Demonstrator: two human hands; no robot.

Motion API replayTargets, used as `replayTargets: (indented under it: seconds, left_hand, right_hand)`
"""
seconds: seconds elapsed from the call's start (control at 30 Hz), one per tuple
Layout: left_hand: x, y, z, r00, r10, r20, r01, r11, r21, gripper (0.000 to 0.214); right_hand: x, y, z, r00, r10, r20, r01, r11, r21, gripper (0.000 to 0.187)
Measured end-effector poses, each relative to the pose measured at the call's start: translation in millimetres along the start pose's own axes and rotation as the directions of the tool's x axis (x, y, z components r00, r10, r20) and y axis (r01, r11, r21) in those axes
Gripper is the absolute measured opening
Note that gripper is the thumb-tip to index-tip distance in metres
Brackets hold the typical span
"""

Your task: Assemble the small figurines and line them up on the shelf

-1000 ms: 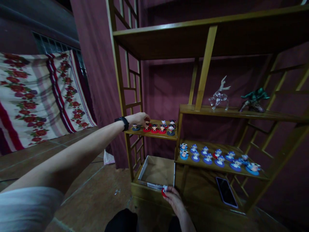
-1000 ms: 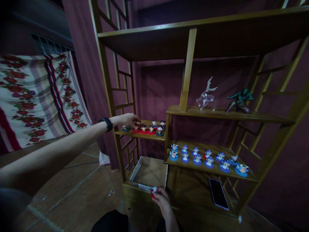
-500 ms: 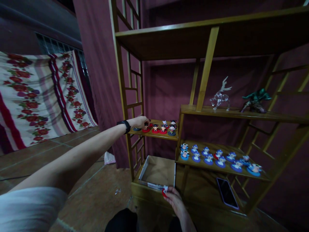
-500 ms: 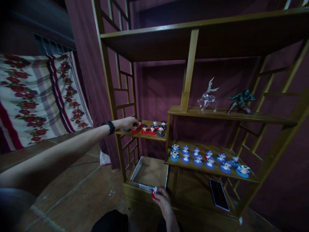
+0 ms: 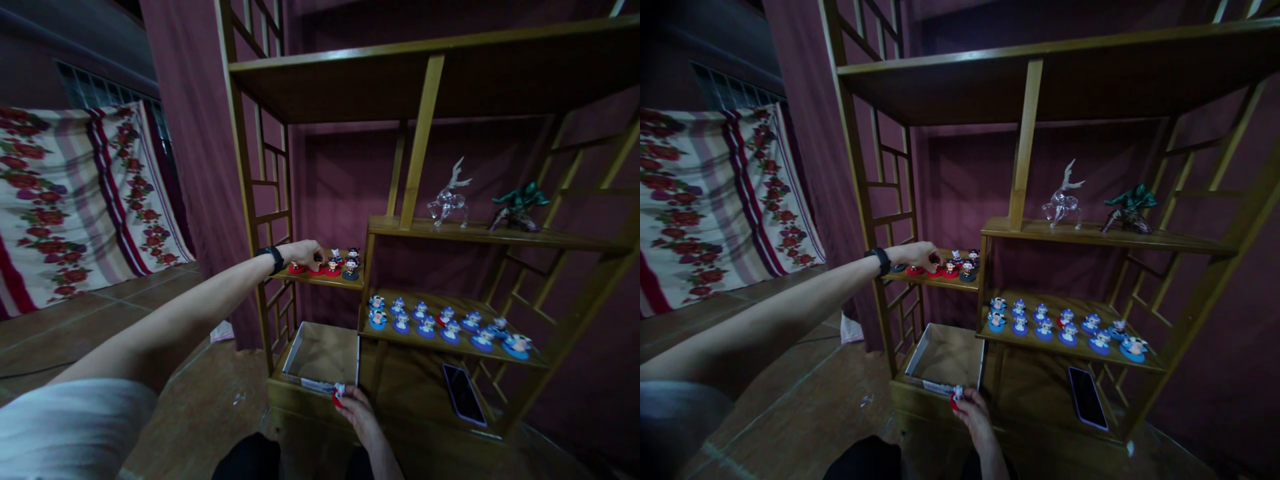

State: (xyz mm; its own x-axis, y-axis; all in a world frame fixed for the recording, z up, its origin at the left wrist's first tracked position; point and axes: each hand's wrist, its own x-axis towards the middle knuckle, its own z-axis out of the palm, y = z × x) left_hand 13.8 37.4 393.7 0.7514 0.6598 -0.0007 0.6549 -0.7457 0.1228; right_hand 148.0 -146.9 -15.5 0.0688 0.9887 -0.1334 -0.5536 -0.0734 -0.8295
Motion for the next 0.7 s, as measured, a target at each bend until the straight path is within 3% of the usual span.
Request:
replayTargets:
  seconds: [0.13,0.33,0.5,0.7]
  left_hand:
    - [-0.2,-1.0,2.6,1.000,-0.024,-0.008,0.024,1.000,0.013,0.031]
    - [3.6,-6.6,-0.5,1.000,0.004,-0.007,-0.004,1.000,-0.005,0.036]
    - [18.3,1.9,-3.2,0.999,0.041,-0.028,-0.045,0.987,-0.157,0.052]
    - [35.0,27.0,9.8,0.986,0.162,-0.037,-0.165,0.918,-0.360,0.056]
  right_hand:
    - [-0.2,-0.5,-2.6,1.000,-0.005,0.021,0.004,1.000,0.008,0.020]
    - [3.3,0.4,-3.8,1.000,0.002,0.003,-0.002,1.000,-0.002,0.020]
    - [5.0,3.2,-5.6,1.000,0.007,-0.017,-0.007,1.000,-0.008,0.021]
    - [5.6,4.8,-8.1,1.000,-0.007,-0.011,0.007,1.000,0.023,0.022]
